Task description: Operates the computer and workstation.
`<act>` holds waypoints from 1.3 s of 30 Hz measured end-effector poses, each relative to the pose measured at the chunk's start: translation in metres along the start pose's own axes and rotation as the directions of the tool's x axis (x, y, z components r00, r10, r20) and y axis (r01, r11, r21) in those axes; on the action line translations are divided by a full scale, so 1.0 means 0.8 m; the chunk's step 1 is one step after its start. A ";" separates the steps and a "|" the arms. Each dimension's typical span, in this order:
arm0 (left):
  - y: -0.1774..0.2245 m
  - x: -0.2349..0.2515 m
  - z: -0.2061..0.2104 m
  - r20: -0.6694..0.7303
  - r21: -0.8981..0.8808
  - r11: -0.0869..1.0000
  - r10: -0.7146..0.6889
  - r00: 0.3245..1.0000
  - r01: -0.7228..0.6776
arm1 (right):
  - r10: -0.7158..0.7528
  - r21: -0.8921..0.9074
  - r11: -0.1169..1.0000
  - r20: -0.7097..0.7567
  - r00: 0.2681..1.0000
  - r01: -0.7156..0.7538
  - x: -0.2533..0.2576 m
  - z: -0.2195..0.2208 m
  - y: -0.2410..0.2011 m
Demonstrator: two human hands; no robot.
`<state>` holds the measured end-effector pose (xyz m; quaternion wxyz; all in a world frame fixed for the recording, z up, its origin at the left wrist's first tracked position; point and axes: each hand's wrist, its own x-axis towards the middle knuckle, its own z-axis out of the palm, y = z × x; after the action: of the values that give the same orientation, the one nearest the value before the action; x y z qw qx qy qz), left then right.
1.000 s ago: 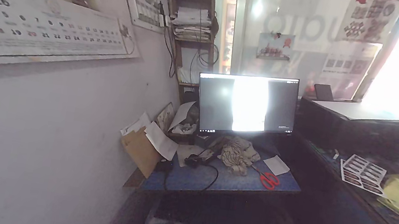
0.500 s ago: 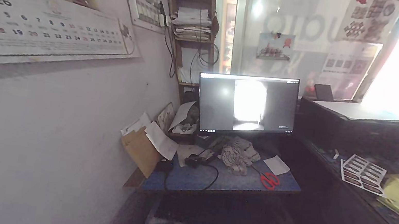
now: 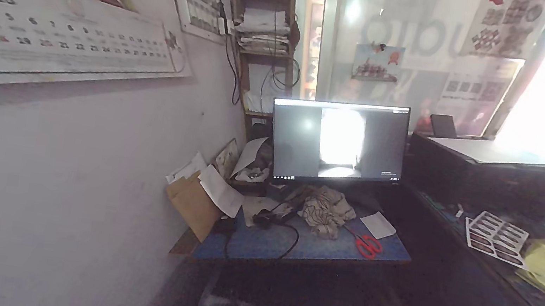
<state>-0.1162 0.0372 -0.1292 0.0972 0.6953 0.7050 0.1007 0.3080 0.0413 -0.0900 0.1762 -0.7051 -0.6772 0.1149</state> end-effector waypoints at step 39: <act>0.010 0.000 -0.015 0.069 0.006 0.998 -0.055 0.996 0.055 | 0.020 -0.037 0.999 -0.017 1.000 -0.021 -0.002 -0.006 -0.010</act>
<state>-0.1115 0.0371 -0.1154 0.1229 0.6790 0.7202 0.0724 0.3024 0.0395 -0.0823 0.1674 -0.7160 -0.6706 0.0983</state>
